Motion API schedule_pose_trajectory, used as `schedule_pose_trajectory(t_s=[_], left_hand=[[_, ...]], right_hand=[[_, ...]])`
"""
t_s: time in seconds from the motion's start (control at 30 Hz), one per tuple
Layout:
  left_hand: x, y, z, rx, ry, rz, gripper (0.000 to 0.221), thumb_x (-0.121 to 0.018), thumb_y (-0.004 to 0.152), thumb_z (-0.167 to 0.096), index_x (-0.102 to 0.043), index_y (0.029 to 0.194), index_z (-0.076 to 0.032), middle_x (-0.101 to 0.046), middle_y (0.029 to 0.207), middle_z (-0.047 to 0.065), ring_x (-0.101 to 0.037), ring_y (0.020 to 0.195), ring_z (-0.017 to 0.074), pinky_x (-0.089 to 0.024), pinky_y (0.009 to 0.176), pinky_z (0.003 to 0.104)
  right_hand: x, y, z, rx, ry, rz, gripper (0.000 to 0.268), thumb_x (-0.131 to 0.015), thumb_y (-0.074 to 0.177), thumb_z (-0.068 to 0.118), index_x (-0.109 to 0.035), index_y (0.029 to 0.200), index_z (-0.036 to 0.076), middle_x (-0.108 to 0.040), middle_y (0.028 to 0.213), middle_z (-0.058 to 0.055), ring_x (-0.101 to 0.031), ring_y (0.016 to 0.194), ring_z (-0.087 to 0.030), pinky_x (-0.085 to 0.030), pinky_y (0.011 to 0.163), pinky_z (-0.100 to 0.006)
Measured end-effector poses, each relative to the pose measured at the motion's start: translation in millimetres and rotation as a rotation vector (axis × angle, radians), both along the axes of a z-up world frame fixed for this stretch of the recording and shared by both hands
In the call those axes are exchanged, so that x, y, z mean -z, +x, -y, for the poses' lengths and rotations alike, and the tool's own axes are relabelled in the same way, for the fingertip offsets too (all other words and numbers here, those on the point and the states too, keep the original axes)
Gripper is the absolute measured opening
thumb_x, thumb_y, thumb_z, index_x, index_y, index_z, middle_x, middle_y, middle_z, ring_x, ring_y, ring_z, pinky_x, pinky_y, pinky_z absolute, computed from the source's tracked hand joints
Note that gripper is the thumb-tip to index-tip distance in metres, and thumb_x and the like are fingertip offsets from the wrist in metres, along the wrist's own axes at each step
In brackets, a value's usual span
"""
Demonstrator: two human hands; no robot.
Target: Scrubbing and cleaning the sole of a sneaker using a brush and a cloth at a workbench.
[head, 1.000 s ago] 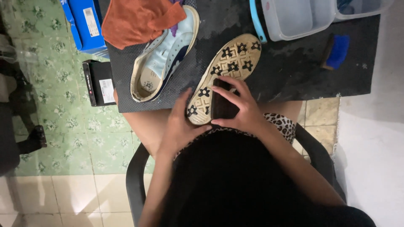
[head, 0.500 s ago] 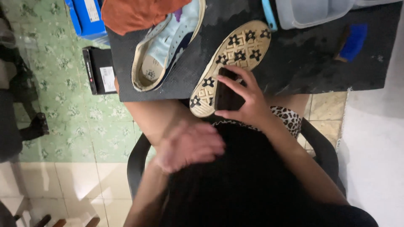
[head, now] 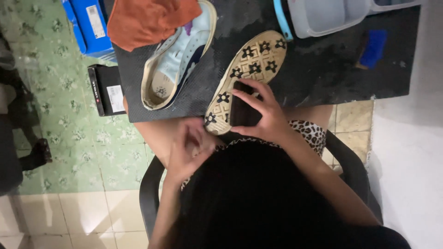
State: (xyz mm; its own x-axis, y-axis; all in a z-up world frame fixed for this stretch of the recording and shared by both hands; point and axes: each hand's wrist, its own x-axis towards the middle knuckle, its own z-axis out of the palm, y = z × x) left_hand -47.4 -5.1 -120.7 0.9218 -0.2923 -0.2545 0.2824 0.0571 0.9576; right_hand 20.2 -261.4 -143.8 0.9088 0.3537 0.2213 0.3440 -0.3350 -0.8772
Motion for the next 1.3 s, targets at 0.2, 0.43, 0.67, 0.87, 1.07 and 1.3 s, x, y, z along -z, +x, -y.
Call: schedule_pose_trajectory(t_s=[0.2,0.43,0.67,0.87,1.07,1.3], left_hand=[[43,30,38,-0.057,0.358,0.397,0.128,-0.104,0.044,-0.020,-0.036,0.148,0.010,-0.051,0.136,0.032,-0.051,0.131,0.0466,-0.039,0.117,0.054],[67,18,48,-0.269,0.501,0.389,0.091,-0.093,0.056,-0.023,-0.061,0.139,-0.005,-0.070,0.131,0.017,-0.066,0.122,0.0329,-0.052,0.108,0.042],[30,17,55,-0.197,0.501,0.330,0.090,-0.092,0.068,-0.020,-0.051,0.145,-0.001,-0.062,0.144,0.016,-0.060,0.135,0.0262,-0.046,0.116,0.034],[37,20,44,-0.271,0.579,0.270,0.096,-0.096,0.048,-0.022,-0.065,0.138,-0.011,-0.072,0.130,0.013,-0.066,0.124,0.0306,-0.052,0.110,0.040],[22,19,41,-0.287,0.742,0.413,0.096,-0.095,0.051,-0.028,-0.065,0.140,-0.014,-0.073,0.125,0.012,-0.071,0.115,0.0296,-0.059,0.097,0.039],[31,3,26,-0.227,0.667,0.227,0.104,-0.098,0.046,-0.018,-0.062,0.142,-0.008,-0.072,0.127,0.020,-0.068,0.120,0.0303,-0.053,0.108,0.036]], right_hand=[[8,-2,-7,0.023,-0.009,0.061,0.086,-0.093,0.071,0.052,-0.062,0.144,0.017,-0.046,0.149,-0.017,-0.048,0.135,-0.040,-0.042,0.112,-0.049],[22,15,-31,-0.056,-0.256,0.485,0.064,-0.081,0.081,0.049,-0.066,0.135,0.018,-0.051,0.137,-0.026,-0.055,0.118,-0.046,-0.041,0.100,-0.058],[19,84,17,0.301,-0.537,0.230,0.056,-0.088,0.087,0.044,-0.067,0.130,0.016,-0.044,0.137,-0.027,-0.043,0.125,-0.045,-0.043,0.101,-0.062],[41,48,-14,0.153,-0.440,0.527,0.057,-0.075,0.081,0.063,-0.070,0.125,0.026,-0.054,0.131,-0.022,-0.055,0.114,-0.041,-0.040,0.092,-0.053],[17,18,-36,0.144,-0.375,0.396,0.069,-0.081,0.071,0.062,-0.064,0.128,0.028,-0.051,0.134,-0.028,-0.056,0.114,-0.049,-0.046,0.088,-0.056],[59,85,27,0.355,-0.546,0.332,0.069,-0.081,0.070,0.066,-0.068,0.127,0.031,-0.052,0.129,-0.017,-0.055,0.112,-0.041,-0.043,0.082,-0.052]])
